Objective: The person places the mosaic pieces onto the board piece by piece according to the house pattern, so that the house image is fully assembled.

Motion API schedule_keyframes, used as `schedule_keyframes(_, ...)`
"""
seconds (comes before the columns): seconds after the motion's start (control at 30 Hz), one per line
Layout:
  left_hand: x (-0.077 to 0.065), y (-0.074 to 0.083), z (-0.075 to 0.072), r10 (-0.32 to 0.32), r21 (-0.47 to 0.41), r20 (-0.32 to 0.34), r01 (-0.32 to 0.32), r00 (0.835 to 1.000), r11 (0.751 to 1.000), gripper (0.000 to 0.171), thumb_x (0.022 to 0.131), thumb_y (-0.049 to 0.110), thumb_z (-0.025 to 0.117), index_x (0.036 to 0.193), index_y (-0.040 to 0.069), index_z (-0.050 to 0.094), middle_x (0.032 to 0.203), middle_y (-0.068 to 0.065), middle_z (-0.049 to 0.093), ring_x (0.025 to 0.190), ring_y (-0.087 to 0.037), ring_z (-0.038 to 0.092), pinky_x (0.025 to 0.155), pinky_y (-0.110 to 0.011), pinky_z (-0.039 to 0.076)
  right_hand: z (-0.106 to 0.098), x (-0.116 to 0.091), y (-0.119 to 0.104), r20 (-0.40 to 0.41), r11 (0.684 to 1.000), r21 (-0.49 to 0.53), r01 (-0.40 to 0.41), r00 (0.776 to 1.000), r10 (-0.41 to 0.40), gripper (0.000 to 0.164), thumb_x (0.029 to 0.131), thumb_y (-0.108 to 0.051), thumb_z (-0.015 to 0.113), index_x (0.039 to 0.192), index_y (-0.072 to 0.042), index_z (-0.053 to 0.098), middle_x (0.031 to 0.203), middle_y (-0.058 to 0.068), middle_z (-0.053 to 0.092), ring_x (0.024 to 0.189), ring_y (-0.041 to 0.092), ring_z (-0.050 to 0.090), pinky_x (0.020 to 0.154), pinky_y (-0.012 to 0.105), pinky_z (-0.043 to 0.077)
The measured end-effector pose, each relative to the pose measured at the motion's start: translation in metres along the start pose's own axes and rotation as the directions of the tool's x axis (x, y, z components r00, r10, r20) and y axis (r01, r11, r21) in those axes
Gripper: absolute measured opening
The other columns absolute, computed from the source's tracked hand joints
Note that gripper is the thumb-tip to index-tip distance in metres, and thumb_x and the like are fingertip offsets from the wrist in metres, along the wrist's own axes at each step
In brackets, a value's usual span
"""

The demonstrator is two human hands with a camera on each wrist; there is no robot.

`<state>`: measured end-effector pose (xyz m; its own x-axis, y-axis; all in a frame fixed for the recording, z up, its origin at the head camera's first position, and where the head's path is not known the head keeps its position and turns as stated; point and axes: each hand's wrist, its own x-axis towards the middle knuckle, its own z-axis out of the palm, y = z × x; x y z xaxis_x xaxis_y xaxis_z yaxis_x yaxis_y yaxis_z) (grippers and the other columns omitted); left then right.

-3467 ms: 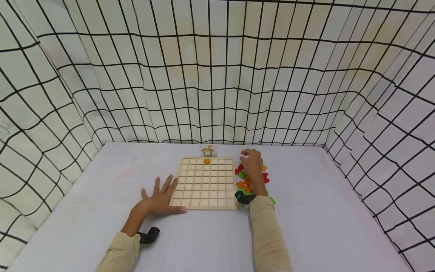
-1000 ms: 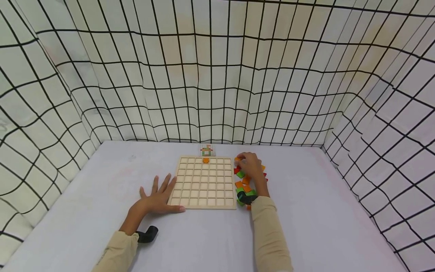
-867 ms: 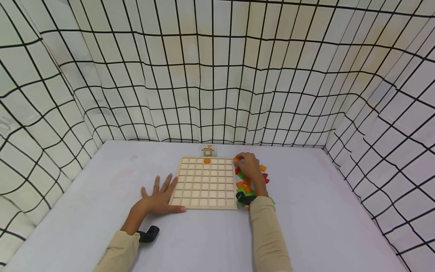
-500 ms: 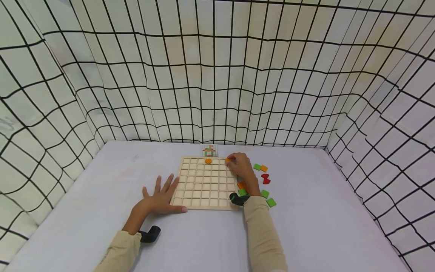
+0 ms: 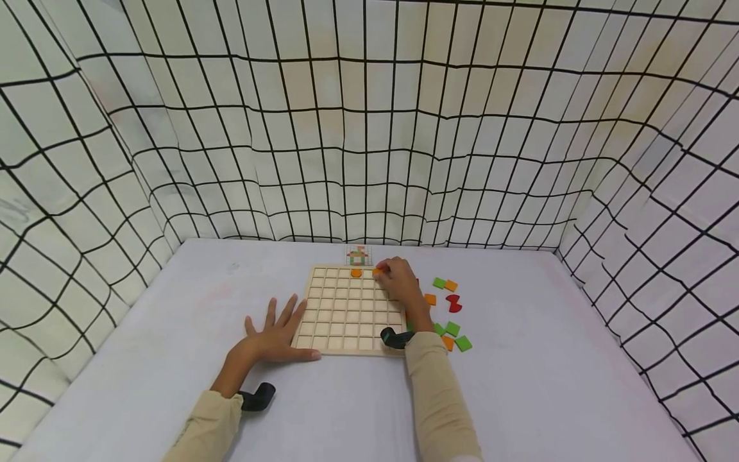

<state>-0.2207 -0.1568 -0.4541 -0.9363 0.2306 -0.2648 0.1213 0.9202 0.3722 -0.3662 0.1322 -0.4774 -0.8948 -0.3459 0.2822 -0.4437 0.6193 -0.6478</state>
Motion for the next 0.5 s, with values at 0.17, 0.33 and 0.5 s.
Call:
schedule_keyframes(0.17,0.0,0.001,0.0,-0.004,0.0,0.003,0.004,1.0,1.0,0.12,0.073,0.074,0.066,0.159,0.016,0.005,0.166,-0.012,-0.008,0.147,-0.046,-0.02,0.101,-0.081,-0.009,0.002,0.0,-0.003,-0.018,0.997,-0.001,0.077,0.997,-0.077,0.026,0.095,-0.013,0.065,0.114,0.004,0.067,0.107,0.02,0.063,0.099,0.032,0.06,0.089,0.046,0.05)
schedule_keyframes(0.33,0.001,0.0,0.001,-0.005,0.005,0.003,0.005,1.0,1.0,0.12,0.073,0.075,0.065,0.159,0.016,0.004,0.166,-0.012,-0.008,0.147,-0.046,-0.02,0.101,-0.081,-0.009,0.006,0.001,-0.008,-0.036,0.997,-0.033,0.076,0.996,-0.077,0.025,0.093,-0.013,0.066,0.113,0.002,0.068,0.103,0.019,0.064,0.095,0.031,0.06,0.085,0.046,0.05)
schedule_keyframes(0.5,0.002,0.0,0.001,-0.01,0.006,0.003,0.01,1.0,1.0,0.121,0.073,0.075,0.065,0.159,0.017,0.004,0.166,-0.012,-0.008,0.147,-0.046,-0.02,0.101,-0.081,-0.008,0.008,0.003,-0.017,-0.054,0.995,-0.095,-0.007,0.999,0.002,0.024,0.093,-0.017,0.068,0.111,-0.002,0.07,0.103,0.015,0.065,0.097,0.029,0.061,0.086,0.047,0.051)
